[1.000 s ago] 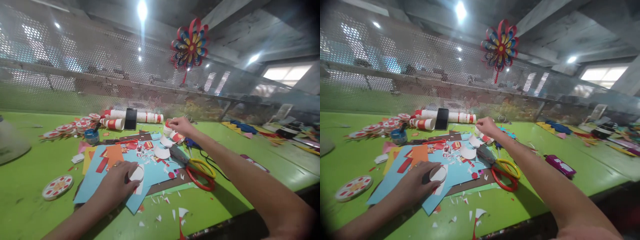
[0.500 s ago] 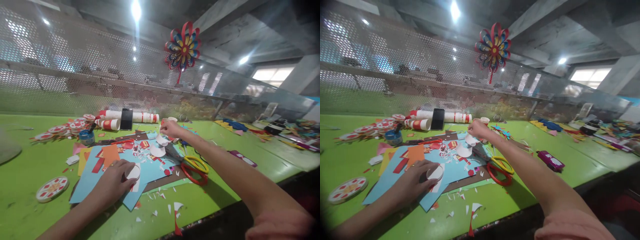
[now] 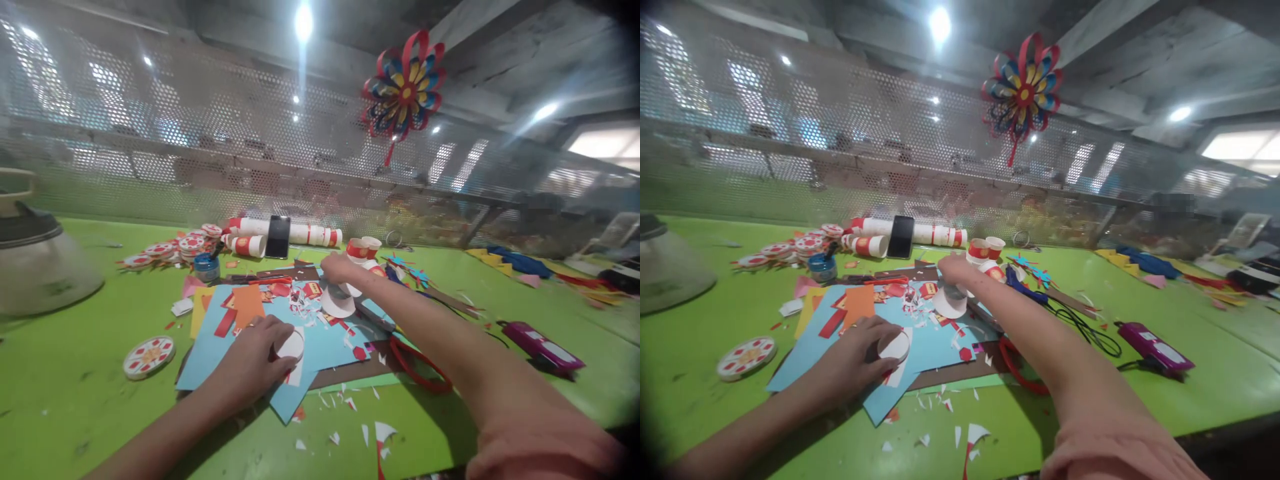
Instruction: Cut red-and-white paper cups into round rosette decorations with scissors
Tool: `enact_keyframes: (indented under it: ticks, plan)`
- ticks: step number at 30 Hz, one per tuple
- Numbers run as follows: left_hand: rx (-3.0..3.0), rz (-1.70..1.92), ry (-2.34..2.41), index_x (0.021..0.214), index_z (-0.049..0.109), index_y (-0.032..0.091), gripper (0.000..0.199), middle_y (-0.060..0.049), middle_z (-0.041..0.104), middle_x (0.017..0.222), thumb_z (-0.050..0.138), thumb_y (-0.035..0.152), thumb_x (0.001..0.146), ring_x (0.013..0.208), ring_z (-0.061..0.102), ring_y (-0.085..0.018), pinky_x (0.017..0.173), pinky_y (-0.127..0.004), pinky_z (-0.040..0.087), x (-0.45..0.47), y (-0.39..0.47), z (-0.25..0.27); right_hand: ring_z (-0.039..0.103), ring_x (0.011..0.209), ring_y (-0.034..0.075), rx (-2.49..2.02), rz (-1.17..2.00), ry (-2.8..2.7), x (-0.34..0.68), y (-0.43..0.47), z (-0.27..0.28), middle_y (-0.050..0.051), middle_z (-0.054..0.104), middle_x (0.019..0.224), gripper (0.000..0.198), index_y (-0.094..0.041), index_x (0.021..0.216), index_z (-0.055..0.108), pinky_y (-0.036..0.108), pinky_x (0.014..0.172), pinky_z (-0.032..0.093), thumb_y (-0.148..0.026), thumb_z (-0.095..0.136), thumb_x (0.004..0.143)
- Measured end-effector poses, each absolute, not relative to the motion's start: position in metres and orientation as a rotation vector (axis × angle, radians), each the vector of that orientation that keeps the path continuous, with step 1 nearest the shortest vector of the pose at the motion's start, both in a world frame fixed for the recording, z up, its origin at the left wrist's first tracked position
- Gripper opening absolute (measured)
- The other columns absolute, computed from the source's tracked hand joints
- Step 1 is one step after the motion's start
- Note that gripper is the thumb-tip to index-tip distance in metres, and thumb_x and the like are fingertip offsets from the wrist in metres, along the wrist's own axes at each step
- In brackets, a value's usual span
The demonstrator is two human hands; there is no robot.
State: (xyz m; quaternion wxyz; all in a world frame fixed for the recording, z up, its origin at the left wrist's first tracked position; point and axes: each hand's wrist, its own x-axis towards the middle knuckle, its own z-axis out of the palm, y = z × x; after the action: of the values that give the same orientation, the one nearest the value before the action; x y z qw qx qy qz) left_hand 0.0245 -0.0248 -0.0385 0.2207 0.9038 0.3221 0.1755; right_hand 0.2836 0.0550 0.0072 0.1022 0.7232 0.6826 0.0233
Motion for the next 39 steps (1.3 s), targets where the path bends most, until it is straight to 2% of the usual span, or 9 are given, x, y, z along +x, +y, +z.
enact_keyframes:
  ticks: [9, 13, 17, 20, 23, 28, 39]
  plan:
    - [2.546, 0.524, 0.857, 0.092, 0.064, 0.022, 0.016, -0.006, 0.062, 0.093, 0.057, 0.030, 0.080, 0.086, 0.054, -0.023, 0.074, -0.033, 0.040, 0.023, -0.025, -0.040, 0.063, 0.098, 0.022, 2.569, -0.311, 2.489, 0.310, 0.047, 0.042, 0.008, 0.060, 0.119, 0.030, -0.016, 0.119, 0.057, 0.042, 0.081, 0.054, -0.031, 0.058, 0.092]
    - [2.567, 0.539, 0.857, 0.092, 0.065, 0.022, 0.016, -0.005, 0.062, 0.091, 0.057, 0.029, 0.080, 0.084, 0.054, -0.023, 0.073, -0.033, 0.040, 0.023, -0.025, -0.041, 0.065, 0.075, 0.014, 2.812, -0.664, 2.683, 0.309, 0.026, 0.053, 0.005, 0.065, 0.100, 0.027, -0.015, 0.114, 0.057, 0.031, 0.065, 0.055, -0.033, 0.054, 0.095]
    - [2.577, 0.560, 0.882, 0.088, 0.065, 0.021, 0.014, -0.005, 0.063, 0.087, 0.060, 0.030, 0.079, 0.083, 0.055, -0.023, 0.072, -0.033, 0.042, 0.023, -0.026, -0.041, 0.055, 0.045, 0.009, 2.851, -1.143, 2.805, 0.294, -0.011, 0.050, 0.000, 0.065, 0.069, 0.018, -0.017, 0.101, 0.051, 0.020, 0.041, 0.042, -0.033, 0.044, 0.096]
    - [2.580, 0.579, 0.879, 0.087, 0.065, 0.020, 0.014, -0.005, 0.065, 0.087, 0.063, 0.031, 0.079, 0.085, 0.056, -0.024, 0.072, -0.033, 0.043, 0.022, -0.026, -0.044, 0.049, 0.039, 0.007, 2.807, -1.462, 2.776, 0.276, -0.038, 0.042, 0.001, 0.066, 0.063, 0.015, -0.017, 0.084, 0.054, 0.019, 0.035, 0.033, -0.032, 0.057, 0.085]
    - [2.605, 0.599, 0.803, 0.088, 0.068, 0.020, 0.014, -0.007, 0.067, 0.097, 0.064, 0.032, 0.082, 0.091, 0.056, -0.024, 0.077, -0.035, 0.044, 0.021, -0.025, -0.048, 0.048, 0.039, 0.006, 2.781, -1.670, 2.709, 0.260, -0.059, 0.033, 0.002, 0.065, 0.061, 0.011, -0.016, 0.075, 0.058, 0.019, 0.034, 0.030, -0.025, 0.063, 0.079]
    - [2.716, 0.651, 0.711, 0.094, 0.070, 0.020, 0.017, -0.009, 0.067, 0.107, 0.058, 0.031, 0.088, 0.096, 0.058, -0.024, 0.082, -0.038, 0.045, 0.021, -0.025, -0.052, 0.049, 0.040, 0.005, 2.785, -1.786, 2.608, 0.244, -0.079, 0.022, 0.002, 0.066, 0.064, 0.011, -0.015, 0.072, 0.061, 0.018, 0.035, 0.032, -0.022, 0.062, 0.081]
    - [2.832, 0.669, 0.681, 0.094, 0.071, 0.019, 0.025, -0.010, 0.067, 0.104, 0.048, 0.029, 0.093, 0.091, 0.055, -0.025, 0.076, -0.040, 0.045, 0.020, -0.032, -0.050, 0.047, 0.043, 0.005, 2.622, -1.705, 2.645, 0.228, -0.088, 0.014, 0.000, 0.064, 0.067, 0.019, -0.014, 0.075, 0.061, 0.019, 0.040, 0.035, -0.030, 0.061, 0.085]
